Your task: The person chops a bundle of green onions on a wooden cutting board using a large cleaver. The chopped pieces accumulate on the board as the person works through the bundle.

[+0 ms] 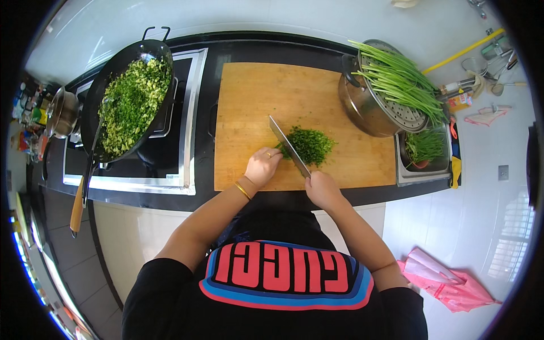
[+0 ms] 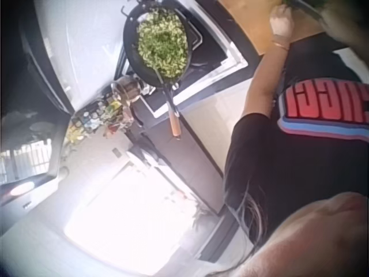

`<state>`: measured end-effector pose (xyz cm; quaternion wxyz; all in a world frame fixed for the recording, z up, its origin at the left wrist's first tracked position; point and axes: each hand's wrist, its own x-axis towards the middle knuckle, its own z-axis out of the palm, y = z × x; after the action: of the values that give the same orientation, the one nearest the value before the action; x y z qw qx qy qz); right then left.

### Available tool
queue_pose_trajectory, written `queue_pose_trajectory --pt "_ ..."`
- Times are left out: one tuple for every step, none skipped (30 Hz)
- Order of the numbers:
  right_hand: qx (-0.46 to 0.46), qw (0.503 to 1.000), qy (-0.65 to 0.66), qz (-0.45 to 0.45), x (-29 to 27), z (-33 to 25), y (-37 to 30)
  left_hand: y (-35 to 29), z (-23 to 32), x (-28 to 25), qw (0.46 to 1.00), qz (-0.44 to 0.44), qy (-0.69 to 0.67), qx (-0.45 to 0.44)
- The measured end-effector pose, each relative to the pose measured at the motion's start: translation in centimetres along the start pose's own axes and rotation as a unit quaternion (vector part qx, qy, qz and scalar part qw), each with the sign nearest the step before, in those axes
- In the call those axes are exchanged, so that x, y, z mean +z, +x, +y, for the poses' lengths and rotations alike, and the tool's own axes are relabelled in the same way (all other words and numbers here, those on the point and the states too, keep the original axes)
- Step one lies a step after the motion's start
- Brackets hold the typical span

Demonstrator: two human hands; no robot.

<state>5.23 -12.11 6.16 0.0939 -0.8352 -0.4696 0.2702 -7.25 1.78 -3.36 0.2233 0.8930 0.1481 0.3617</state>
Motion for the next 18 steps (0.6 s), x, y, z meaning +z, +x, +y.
queue_pose_trajectory --pt "0.006 1.0 -0.009 -0.012 -0.1 -0.3 0.1 0.1 0.2 -0.1 1.0 0.001 -0.001 0.001" --pt "0.022 1.0 0.003 0.007 0.3 -0.6 0.6 0.1 0.4 0.0 1.0 0.003 -0.003 0.002" --pt "0.039 0.999 0.014 0.027 1.1 -1.0 1.4 0.0 0.4 0.1 1.0 -0.001 -0.01 -0.001" --pt "0.053 0.997 0.025 0.051 1.4 -1.6 2.0 0.1 0.1 0.3 1.0 -0.002 -0.015 -0.001" --pt "0.041 0.996 0.037 0.072 1.0 -2.4 2.0 0.2 -0.1 0.4 1.0 -0.003 -0.021 -0.001" --pt "0.025 0.995 0.05 0.078 1.3 -1.7 2.6 0.4 -0.2 0.6 1.0 0.003 -0.028 -0.012" --pt "0.007 0.995 0.062 0.082 2.5 -0.4 3.4 0.1 -0.1 0.5 0.999 0.009 -0.034 -0.026" --pt "-0.011 0.993 0.072 0.088 2.7 0.4 4.1 0.3 0.0 0.5 0.998 0.017 -0.04 -0.039" --pt "0.024 0.991 0.122 0.05 2.6 1.3 4.7 0.4 0.2 0.5 0.996 0.014 -0.052 -0.071" --pt "0.055 0.986 0.152 0.028 2.0 1.3 4.5 0.5 0.4 0.2 0.992 0.011 -0.062 -0.106" --pt "0.086 0.979 0.184 0.006 1.0 0.9 4.0 0.7 0.5 0.0 0.988 0.007 -0.072 -0.139" --pt "0.117 0.969 0.215 -0.015 0.1 0.5 3.5 0.8 0.5 0.0 0.986 0.009 -0.076 -0.146" --pt "0.116 0.965 0.234 -0.01 -0.3 0.5 2.7 1.0 0.5 0.0 0.985 0.01 -0.082 -0.152" --pt "0.086 0.974 0.209 0.005 -0.2 0.9 2.2 1.2 0.5 0.0 0.983 0.011 -0.088 -0.159" --pt "0.056 0.981 0.183 0.02 -0.1 1.3 1.8 1.2 0.4 0.1 0.984 0.011 -0.086 -0.158" --pt "0.027 0.987 0.157 0.034 -0.2 1.3 1.4 1.1 0.3 0.3 0.984 0.011 -0.084 -0.157" --pt "0.025 0.991 0.129 0.033 -0.4 1.1 1.0 1.1 0.2 0.5 0.984 0.011 -0.082 -0.156" --pt "0.024 0.994 0.101 0.031 -0.8 0.7 0.6 1.0 0.2 0.6 0.989 0.019 -0.061 -0.136"
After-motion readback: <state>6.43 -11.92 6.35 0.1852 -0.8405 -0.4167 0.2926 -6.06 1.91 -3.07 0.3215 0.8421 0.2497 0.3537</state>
